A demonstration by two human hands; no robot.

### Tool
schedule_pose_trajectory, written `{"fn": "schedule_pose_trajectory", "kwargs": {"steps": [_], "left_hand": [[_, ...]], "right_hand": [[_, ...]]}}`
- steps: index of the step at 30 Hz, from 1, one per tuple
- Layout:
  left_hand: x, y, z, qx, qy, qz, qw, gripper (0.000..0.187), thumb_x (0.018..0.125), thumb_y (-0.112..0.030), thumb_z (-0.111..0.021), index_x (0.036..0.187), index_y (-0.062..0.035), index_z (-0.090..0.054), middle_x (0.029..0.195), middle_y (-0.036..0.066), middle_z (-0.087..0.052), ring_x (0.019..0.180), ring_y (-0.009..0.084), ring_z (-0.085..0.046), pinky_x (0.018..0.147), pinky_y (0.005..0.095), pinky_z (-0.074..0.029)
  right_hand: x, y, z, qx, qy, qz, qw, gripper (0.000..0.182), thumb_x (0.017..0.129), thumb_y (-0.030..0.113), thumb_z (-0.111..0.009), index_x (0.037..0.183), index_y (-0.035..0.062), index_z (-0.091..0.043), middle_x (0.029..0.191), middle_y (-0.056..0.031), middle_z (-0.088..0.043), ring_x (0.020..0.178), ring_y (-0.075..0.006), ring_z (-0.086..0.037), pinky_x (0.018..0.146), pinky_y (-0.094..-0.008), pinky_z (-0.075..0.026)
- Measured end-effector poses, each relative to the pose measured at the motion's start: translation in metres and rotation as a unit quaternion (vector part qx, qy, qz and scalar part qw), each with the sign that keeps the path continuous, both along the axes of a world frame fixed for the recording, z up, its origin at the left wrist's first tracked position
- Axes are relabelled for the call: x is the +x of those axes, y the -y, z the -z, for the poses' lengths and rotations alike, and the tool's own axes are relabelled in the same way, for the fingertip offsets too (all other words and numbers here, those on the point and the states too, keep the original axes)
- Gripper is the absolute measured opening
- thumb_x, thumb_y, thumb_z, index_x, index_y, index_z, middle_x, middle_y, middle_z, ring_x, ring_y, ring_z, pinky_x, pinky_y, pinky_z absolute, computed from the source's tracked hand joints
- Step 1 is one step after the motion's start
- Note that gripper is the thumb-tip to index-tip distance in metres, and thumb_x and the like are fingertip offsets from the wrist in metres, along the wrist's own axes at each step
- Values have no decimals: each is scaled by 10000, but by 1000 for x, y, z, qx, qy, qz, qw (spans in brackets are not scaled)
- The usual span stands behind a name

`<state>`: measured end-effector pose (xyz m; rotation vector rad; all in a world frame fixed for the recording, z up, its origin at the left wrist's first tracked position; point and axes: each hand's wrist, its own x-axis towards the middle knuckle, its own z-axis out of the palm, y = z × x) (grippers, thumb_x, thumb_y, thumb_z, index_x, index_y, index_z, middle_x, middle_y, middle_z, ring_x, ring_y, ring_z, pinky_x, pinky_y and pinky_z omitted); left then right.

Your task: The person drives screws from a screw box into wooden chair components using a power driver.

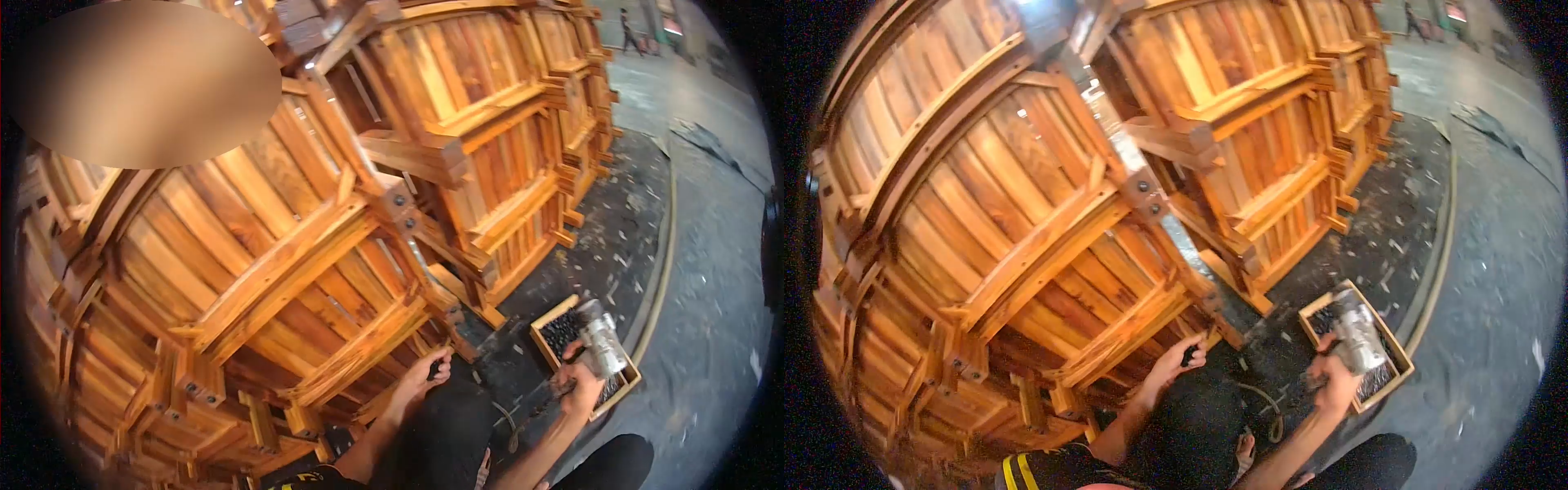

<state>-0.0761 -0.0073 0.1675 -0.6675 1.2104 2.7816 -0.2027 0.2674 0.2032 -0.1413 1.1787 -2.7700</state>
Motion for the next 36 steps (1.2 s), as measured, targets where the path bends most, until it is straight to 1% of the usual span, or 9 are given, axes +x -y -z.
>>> {"fn": "schedule_pose_trajectory", "kwargs": {"steps": [2, 4, 7, 12, 22, 25, 26, 33, 36], "left_hand": [[-17, -26, -17, 64, 19, -65, 996, 177, 953, -227, -485, 941, -50, -472, 647, -21, -400, 544, 75, -370, 491, 208, -309], [-39, -36, -15, 60, -8, -46, 997, 243, 931, -274, -537, 992, -49, -471, 657, -20, -411, 540, 71, -372, 477, 196, -307], [-69, -48, -31, 70, -66, -7, 995, 233, 929, -297, -531, 903, -70, -487, 642, -27, -423, 473, 64, -357, 401, 196, -268], [-90, -78, -84, -112, -129, -103, 980, 251, 953, -287, -494, 870, -52, -519, 637, -24, -414, 453, 63, -352, 383, 202, -265], [-90, -80, -92, -209, -130, -23, 969, 253, 953, -240, -500, 836, -18, -528, 617, -24, -435, 425, 27, -336, 368, 169, -235], [-98, -80, -98, -239, -125, 26, 963, 255, 950, -237, -509, 877, 4, -549, 623, -25, -442, 422, 22, -326, 365, 169, -230], [-101, -83, -98, -238, -118, 20, 964, 255, 950, -237, -509, 877, 4, -549, 623, -25, -442, 422, 22, -326, 365, 169, -230], [-104, -90, -73, 32, -159, 73, 984, 363, 968, -335, -437, 1070, 1, -529, 668, -13, -384, 479, 56, -334, 406, 192, -274], [-99, -74, -39, 41, -100, 18, 994, 389, 969, -365, -418, 1034, 1, -534, 682, 12, -437, 487, 81, -367, 406, 207, -287]], "right_hand": [[18, -2, 10, 8, 21, -35, 999, 548, 555, -53, -521, 1102, -12, -517, 786, -92, -551, 506, -141, -487, 389, -238, -398], [37, 4, 8, 51, 46, -24, 997, 367, 520, -28, -520, 885, -7, -549, 741, -77, -536, 476, -132, -469, 390, -235, -368], [50, 9, 11, 28, 12, -93, 995, 402, 553, -44, -544, 953, -15, -554, 757, -87, -554, 480, -131, -482, 399, -249, -385], [71, 15, -4, 16, 7, -165, 986, 480, 616, -113, -516, 1087, -22, -516, 769, -98, -560, 480, -126, -480, 414, -247, -377], [74, 11, 4, 38, 5, -140, 989, 420, 597, -114, -488, 1005, -30, -538, 743, -92, -559, 474, -134, -490, 424, -255, -388], [73, 9, -2, 1, 30, -122, 992, 302, 571, -87, -502, 863, -24, -544, 736, -92, -551, 475, -146, -494, 436, -268, -401], [70, 10, 7, -21, 24, -121, 992, 453, 598, -127, -491, 1038, -30, -541, 756, -96, -562, 511, -142, -499, 401, -246, -390], [61, 14, 26, -44, 38, -93, 994, 442, 604, -90, -471, 1037, -22, -524, 781, -104, -562, 476, -151, -481, 424, -262, -409], [60, 10, 23, -52, 51, -107, 992, 372, 558, -69, -481, 922, 6, -506, 790, -106, -535, 451, -148, -458, 424, -275, -397]]}}
